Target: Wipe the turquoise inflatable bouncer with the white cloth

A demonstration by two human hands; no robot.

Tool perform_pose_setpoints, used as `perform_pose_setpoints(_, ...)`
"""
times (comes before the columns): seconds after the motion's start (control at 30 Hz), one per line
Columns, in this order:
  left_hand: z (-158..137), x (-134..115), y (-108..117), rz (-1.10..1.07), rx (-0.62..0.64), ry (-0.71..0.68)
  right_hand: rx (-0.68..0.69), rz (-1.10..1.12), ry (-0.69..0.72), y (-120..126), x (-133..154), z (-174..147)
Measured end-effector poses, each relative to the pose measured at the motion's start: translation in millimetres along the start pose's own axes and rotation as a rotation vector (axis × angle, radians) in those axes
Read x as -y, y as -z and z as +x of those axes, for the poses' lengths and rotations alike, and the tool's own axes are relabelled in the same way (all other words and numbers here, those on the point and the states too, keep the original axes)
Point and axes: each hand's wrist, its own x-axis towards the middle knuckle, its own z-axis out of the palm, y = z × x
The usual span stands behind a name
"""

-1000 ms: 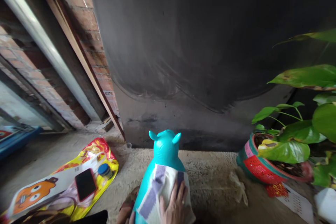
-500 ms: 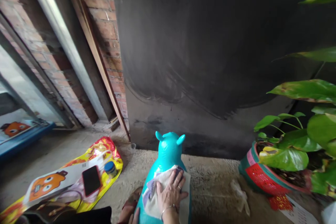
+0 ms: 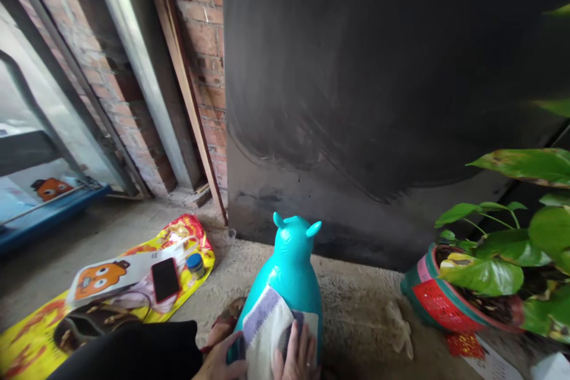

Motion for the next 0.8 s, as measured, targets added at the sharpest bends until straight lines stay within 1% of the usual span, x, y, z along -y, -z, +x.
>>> perform_pose_setpoints(0.1, 6.6, 2.5, -0.6, 0.051, -0.081, -0.03, 0.102, 0.045, -0.05, 19.7, 17.1, 33.6)
perform_pose_setpoints(0.2, 14.6, 6.5, -6.7, 0.059, -0.197, -0.092, 0.185, 0.081, -0.086, 38.2, 35.2, 69.7)
perform_pose_setpoints(0.27, 17.1, 6.7, -10.7, 0.025, -0.265, -0.136, 0.205, 0.068, -0.112, 44.6, 41.1, 84.3)
perform_pose_setpoints(0.3, 17.3, 5.9, -12.2, 0.002, -0.289, -0.151, 0.207, 0.054, -0.122, 45.5, 41.8, 86.7)
perform_pose_setpoints(0.33, 16.7, 4.6, -13.3, -0.023, -0.313, -0.16, 0.204, 0.039, -0.122, 44.9, 41.4, 85.3)
perform_pose_setpoints(0.4, 13.8, 1.2, -14.3, -0.067, -0.351, -0.186, 0.192, 0.012, -0.104, 39.5, 38.0, 72.7)
perform_pose_setpoints(0.5, 7.2, -4.5, -14.2, -0.098, -0.368, -0.21, 0.141, 0.002, -0.062, 24.0, 30.9, 39.2)
perform_pose_setpoints(0.63, -0.3, -11.5, -13.6, -0.084, -0.37, -0.175, -0.033, 0.021, -0.073, -2.9, 18.3, 1.0)
perform_pose_setpoints(0.8, 2.1, -14.9, -19.1, -0.111, -0.386, -0.173, -0.225, 0.157, 0.022, -36.2, -11.1, -15.4)
